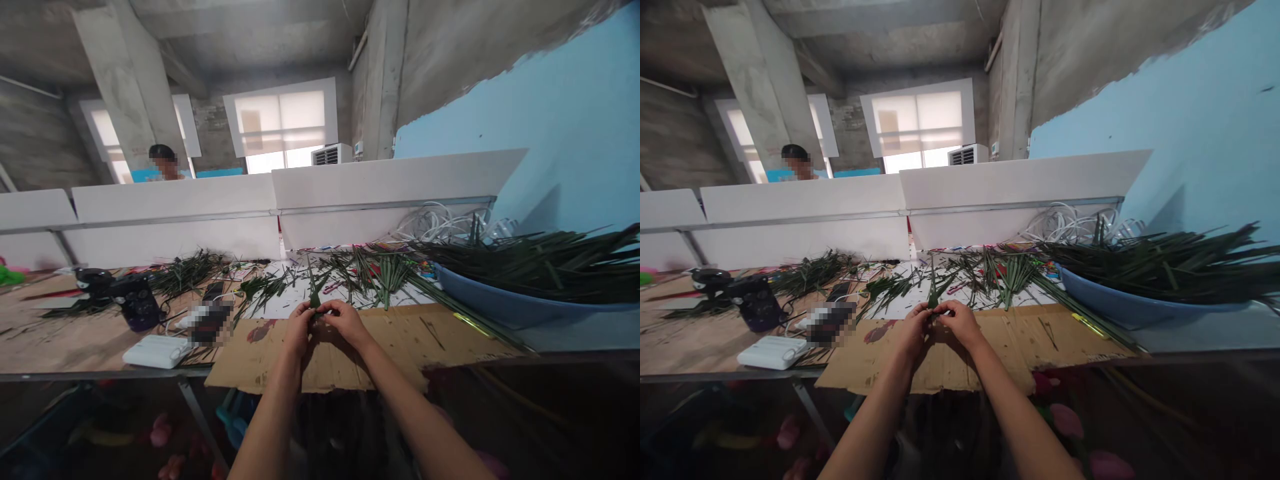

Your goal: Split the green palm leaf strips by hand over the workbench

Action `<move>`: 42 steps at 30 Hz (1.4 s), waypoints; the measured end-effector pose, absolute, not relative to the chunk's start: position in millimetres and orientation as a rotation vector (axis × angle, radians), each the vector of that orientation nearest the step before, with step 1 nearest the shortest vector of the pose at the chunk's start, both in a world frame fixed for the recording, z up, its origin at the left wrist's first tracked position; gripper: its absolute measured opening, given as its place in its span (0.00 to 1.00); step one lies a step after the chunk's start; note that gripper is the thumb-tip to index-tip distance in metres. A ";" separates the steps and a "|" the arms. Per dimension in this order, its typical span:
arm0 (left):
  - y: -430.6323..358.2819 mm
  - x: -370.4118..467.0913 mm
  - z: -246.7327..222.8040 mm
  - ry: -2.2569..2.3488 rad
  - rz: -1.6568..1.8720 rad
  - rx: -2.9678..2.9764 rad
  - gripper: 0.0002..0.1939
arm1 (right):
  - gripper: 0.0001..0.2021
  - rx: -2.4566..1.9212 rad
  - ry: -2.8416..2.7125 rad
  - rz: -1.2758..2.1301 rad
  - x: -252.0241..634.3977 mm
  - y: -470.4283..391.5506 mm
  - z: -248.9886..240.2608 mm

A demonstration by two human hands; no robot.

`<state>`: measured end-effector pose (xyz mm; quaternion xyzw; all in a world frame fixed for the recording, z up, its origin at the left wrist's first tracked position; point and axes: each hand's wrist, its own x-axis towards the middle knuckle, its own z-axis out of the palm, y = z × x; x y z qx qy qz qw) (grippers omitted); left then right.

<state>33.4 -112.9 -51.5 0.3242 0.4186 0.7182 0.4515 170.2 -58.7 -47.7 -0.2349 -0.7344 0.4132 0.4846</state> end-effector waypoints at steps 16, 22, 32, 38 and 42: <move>-115.7 33.8 -51.9 1.027 1.769 0.855 0.19 | 0.08 -0.536 -1.811 1.016 168.9 -62.6 -46.0; -119.1 34.4 -49.8 1.017 1.759 0.861 0.20 | 0.08 -0.565 -1.760 1.065 168.8 -60.9 -44.8; -116.4 34.8 -49.2 1.001 1.731 0.890 0.20 | 0.11 -0.563 -1.666 1.191 167.9 -58.4 -44.9; -123.2 37.8 -44.0 1.044 1.714 0.935 0.21 | 0.13 -0.599 -1.611 1.207 170.6 -56.5 -43.3; -128.7 41.4 -39.6 1.105 1.703 0.980 0.20 | 0.14 -0.617 -1.583 1.228 170.9 -57.5 -43.3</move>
